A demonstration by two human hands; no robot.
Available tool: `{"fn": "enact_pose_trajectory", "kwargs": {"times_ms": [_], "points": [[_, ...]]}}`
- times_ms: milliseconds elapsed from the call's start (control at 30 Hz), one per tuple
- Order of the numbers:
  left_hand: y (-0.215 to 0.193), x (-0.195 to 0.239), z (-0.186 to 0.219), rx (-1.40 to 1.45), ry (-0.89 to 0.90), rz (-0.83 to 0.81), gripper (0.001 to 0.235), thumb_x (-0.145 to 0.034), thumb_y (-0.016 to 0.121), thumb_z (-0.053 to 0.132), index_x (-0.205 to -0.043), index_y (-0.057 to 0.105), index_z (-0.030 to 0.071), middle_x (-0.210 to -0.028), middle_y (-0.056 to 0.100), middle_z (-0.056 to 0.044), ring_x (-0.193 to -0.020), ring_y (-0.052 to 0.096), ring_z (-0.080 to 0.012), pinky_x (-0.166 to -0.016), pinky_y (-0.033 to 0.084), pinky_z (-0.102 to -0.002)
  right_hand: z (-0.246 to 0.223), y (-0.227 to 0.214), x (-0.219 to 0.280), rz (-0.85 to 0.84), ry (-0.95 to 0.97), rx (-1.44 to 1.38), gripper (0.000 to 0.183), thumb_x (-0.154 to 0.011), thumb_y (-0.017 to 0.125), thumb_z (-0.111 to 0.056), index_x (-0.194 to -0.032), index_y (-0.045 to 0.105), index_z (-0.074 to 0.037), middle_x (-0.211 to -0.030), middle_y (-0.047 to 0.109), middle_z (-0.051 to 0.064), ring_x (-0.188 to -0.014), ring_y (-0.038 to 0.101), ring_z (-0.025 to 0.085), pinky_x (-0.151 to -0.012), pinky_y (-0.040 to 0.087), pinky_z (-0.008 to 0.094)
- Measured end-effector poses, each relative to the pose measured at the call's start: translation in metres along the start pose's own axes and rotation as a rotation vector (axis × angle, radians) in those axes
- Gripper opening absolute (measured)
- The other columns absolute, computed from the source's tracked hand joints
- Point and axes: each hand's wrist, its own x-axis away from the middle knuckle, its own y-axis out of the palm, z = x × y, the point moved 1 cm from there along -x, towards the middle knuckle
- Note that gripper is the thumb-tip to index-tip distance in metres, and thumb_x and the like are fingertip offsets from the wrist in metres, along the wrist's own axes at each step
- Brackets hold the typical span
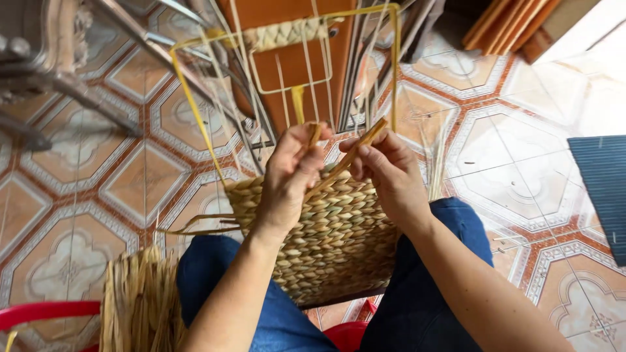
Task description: Weaving a basket using dried plant fibers on a wire frame.
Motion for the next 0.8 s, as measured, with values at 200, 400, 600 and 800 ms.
{"fn": "enact_pose_trajectory", "kwargs": {"times_ms": [200,400,600,800], "points": [[0.0,0.009,-0.026,-0.125,-0.054,0.127,0.029,-0.104,0.059,0.032,-0.119,0.072,0.011,-0.106,0.074,0.001,-0.081,0.06,-0.0057,-0.07,0.053,-0.02,0.015,-0.001,0.009,-0.11,-0.013,0.166,0.016,-0.106,0.062,-0.019,-0.11,0.065,-0.003,-0.088,0.069,0.003,-0.075,0.063,0.007,-0.069,0.055,0.024],[0.008,0.013,-0.035,0.0,-0.018,0.12,0.028,-0.106,0.062,0.028,-0.124,0.071,0.009,-0.111,0.076,-0.003,-0.107,0.07,-0.0114,-0.098,0.058,-0.028,0.021,0.004,0.005,-0.062,0.041,0.233,0.018,-0.101,0.067,-0.018,-0.109,0.065,-0.002,-0.085,0.069,0.003,-0.074,0.064,0.008,-0.068,0.055,0.023],[0.008,0.019,-0.041,-0.141,-0.076,0.133,0.029,-0.109,0.056,0.027,-0.123,0.076,0.011,-0.094,0.074,-0.004,-0.088,0.068,-0.0122,-0.075,0.06,-0.027,0.028,0.003,0.002,-0.03,0.051,0.284,0.017,-0.1,0.067,-0.017,-0.106,0.065,-0.001,-0.083,0.069,0.003,-0.073,0.064,0.009,-0.067,0.055,0.023],[0.017,0.017,-0.036,-0.284,0.274,0.116,0.025,-0.112,0.058,0.023,-0.128,0.069,0.008,-0.109,0.07,-0.005,-0.101,0.072,-0.0146,-0.085,0.063,-0.028,0.02,0.007,0.006,0.013,-0.129,0.303,0.024,-0.1,0.07,-0.018,-0.117,0.06,-0.004,-0.106,0.065,0.002,-0.096,0.063,0.008,-0.083,0.055,0.023]]}}
